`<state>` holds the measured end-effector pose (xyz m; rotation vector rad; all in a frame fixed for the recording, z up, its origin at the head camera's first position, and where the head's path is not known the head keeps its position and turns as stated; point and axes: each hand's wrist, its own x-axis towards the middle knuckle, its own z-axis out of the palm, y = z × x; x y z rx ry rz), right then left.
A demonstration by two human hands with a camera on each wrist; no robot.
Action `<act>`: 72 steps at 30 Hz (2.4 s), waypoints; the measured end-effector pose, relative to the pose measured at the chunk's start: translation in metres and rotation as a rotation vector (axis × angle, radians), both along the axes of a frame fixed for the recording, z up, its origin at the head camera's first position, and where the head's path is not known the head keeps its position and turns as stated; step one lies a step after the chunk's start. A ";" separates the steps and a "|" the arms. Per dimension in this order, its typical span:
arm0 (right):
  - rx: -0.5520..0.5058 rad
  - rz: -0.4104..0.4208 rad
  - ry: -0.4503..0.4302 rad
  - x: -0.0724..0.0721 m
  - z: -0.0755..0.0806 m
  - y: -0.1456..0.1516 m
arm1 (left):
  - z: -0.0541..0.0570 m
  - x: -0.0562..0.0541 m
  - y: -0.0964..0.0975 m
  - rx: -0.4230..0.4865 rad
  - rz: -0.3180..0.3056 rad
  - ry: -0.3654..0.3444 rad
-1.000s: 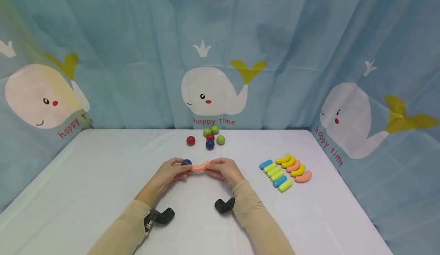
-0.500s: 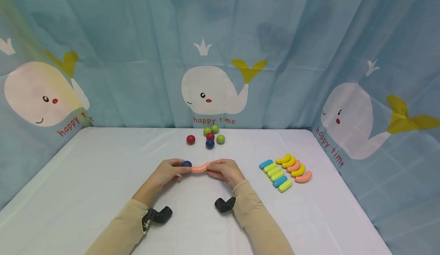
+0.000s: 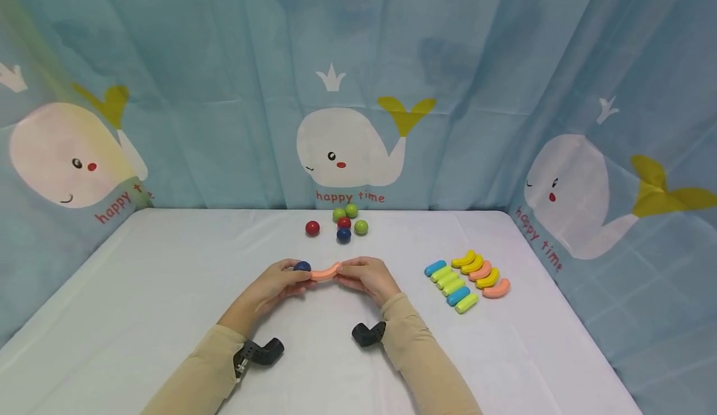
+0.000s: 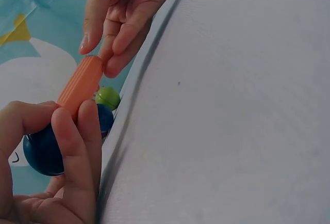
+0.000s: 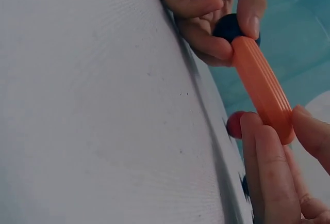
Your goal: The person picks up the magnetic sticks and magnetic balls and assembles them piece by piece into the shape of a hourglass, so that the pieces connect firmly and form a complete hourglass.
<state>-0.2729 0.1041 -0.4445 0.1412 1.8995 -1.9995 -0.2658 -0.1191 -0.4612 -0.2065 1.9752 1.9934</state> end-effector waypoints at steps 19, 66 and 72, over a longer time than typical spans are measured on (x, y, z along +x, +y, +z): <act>0.109 -0.220 0.048 -0.051 0.014 0.010 | 0.003 0.001 -0.008 0.054 -0.014 -0.012; 0.497 0.125 0.140 -0.043 0.017 0.025 | 0.001 -0.001 -0.021 0.143 -0.091 -0.024; 0.460 0.237 0.161 -0.031 0.018 0.028 | 0.000 0.000 -0.023 0.119 -0.144 -0.022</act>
